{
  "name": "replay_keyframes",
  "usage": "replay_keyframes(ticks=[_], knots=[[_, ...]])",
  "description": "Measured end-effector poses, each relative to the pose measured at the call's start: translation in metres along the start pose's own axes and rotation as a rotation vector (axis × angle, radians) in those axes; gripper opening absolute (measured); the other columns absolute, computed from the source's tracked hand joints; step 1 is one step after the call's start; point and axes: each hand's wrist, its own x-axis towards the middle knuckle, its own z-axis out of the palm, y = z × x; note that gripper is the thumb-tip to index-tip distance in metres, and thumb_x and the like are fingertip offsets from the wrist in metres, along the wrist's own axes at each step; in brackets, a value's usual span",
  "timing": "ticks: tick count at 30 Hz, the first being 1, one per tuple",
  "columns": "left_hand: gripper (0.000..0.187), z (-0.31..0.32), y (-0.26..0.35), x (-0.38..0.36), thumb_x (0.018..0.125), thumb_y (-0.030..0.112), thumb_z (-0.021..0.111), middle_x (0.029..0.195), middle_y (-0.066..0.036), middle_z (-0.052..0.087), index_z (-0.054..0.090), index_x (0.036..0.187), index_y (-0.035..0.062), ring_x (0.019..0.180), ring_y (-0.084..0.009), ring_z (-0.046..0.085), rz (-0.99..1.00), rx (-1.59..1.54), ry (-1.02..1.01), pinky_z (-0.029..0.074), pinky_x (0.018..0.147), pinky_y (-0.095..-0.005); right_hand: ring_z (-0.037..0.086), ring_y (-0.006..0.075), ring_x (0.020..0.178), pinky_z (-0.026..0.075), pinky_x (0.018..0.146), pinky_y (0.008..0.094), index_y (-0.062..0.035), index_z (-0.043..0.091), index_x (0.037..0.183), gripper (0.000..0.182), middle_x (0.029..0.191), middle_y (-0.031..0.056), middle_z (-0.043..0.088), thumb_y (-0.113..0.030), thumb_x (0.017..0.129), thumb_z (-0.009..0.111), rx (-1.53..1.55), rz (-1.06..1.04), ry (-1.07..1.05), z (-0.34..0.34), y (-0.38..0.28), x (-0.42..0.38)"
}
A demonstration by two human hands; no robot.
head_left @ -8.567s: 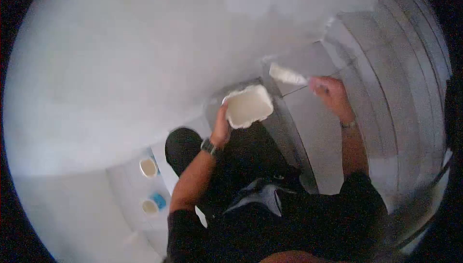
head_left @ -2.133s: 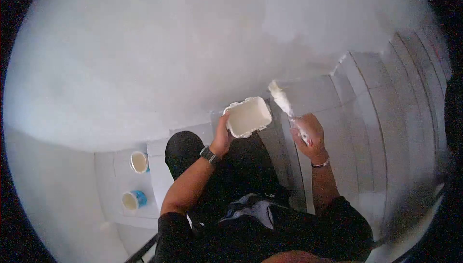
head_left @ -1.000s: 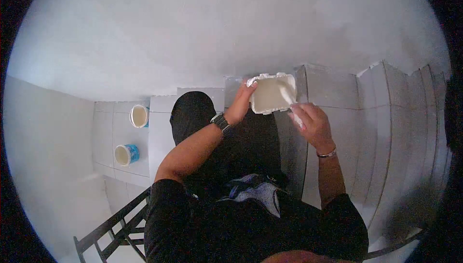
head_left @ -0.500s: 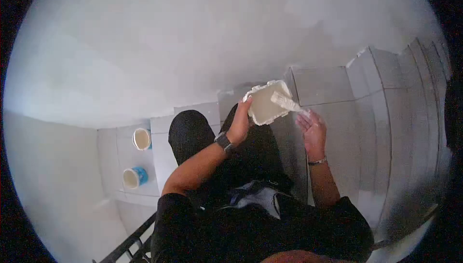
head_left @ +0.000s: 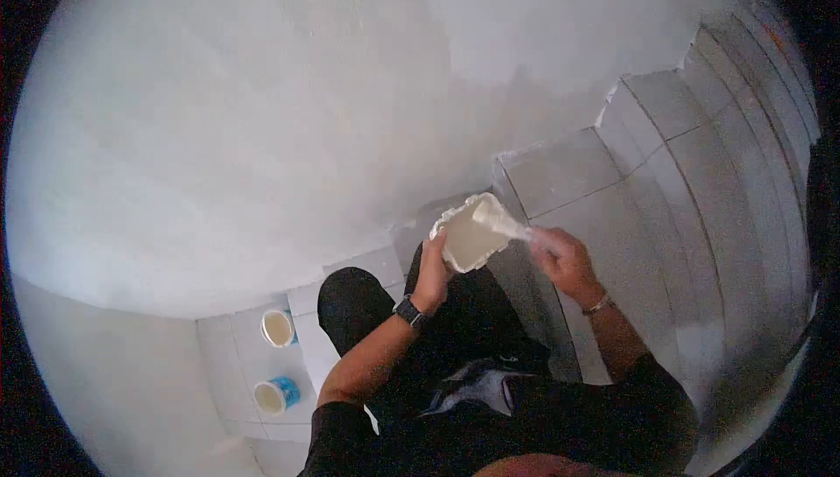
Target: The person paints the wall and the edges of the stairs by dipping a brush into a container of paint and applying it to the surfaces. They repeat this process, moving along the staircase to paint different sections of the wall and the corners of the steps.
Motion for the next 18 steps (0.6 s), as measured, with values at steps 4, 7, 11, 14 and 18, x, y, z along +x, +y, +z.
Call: replay_keyframes(ticks=[4, 7, 11, 14, 18], knots=[[0.05, 0.036, 0.033, -0.014, 0.097, 0.038, 0.037, 0.127, -0.009, 0.051, 0.041, 0.131, 0.0014, 0.114, -0.0196, 0.051, 0.024, -0.014, -0.063, 0.042, 0.096, -0.0354, 0.062, 0.0319, 0.091, 0.049, 0.077, 0.0394, -0.0037, 0.058, 0.113, 0.03, 0.102, 0.0173, 0.063, -0.012, 0.085, 0.059, -0.101, -0.198, 0.148, -0.039, -0.038, 0.022], [0.052, 0.054, 0.063, 0.002, 0.097, 0.04, 0.035, 0.126, -0.008, 0.051, 0.04, 0.131, 0.0025, 0.112, -0.0199, 0.053, -0.014, -0.046, -0.104, 0.044, 0.093, -0.0362, 0.062, 0.0334, 0.089, 0.048, 0.076, 0.0417, -0.0033, 0.058, 0.113, 0.029, 0.102, 0.0202, 0.063, -0.013, 0.086, 0.058, -0.159, -0.191, 0.177, -0.068, -0.064, 0.057], [0.059, 0.073, 0.06, -0.003, 0.095, 0.05, 0.027, 0.13, -0.01, 0.05, 0.035, 0.136, 0.0077, 0.114, -0.0243, 0.054, 0.092, 0.009, -0.215, 0.047, 0.09, -0.0409, 0.063, 0.0327, 0.083, 0.049, 0.073, 0.0415, -0.0027, 0.057, 0.114, 0.03, 0.096, 0.0226, 0.063, -0.014, 0.087, 0.056, -0.294, -0.061, 0.195, -0.1, -0.099, 0.065], [0.059, 0.079, 0.067, 0.009, 0.095, 0.05, 0.026, 0.13, -0.01, 0.049, 0.036, 0.135, 0.0087, 0.114, -0.0252, 0.053, 0.046, -0.016, -0.203, 0.047, 0.089, -0.0426, 0.063, 0.0321, 0.077, 0.049, 0.07, 0.0399, -0.0033, 0.057, 0.114, 0.029, 0.091, 0.0216, 0.063, -0.015, 0.088, 0.055, -0.359, -0.017, 0.209, -0.13, -0.098, 0.116], [0.06, 0.085, 0.079, -0.014, 0.095, 0.051, 0.026, 0.131, -0.011, 0.048, 0.036, 0.135, 0.008, 0.115, -0.0265, 0.052, -0.002, -0.035, -0.13, 0.048, 0.089, -0.044, 0.062, 0.0325, 0.071, 0.05, 0.064, 0.0391, -0.0067, 0.059, 0.113, 0.027, 0.087, 0.0177, 0.064, -0.016, 0.087, 0.055, -0.326, -0.369, 0.613, -0.179, -0.129, 0.14]])
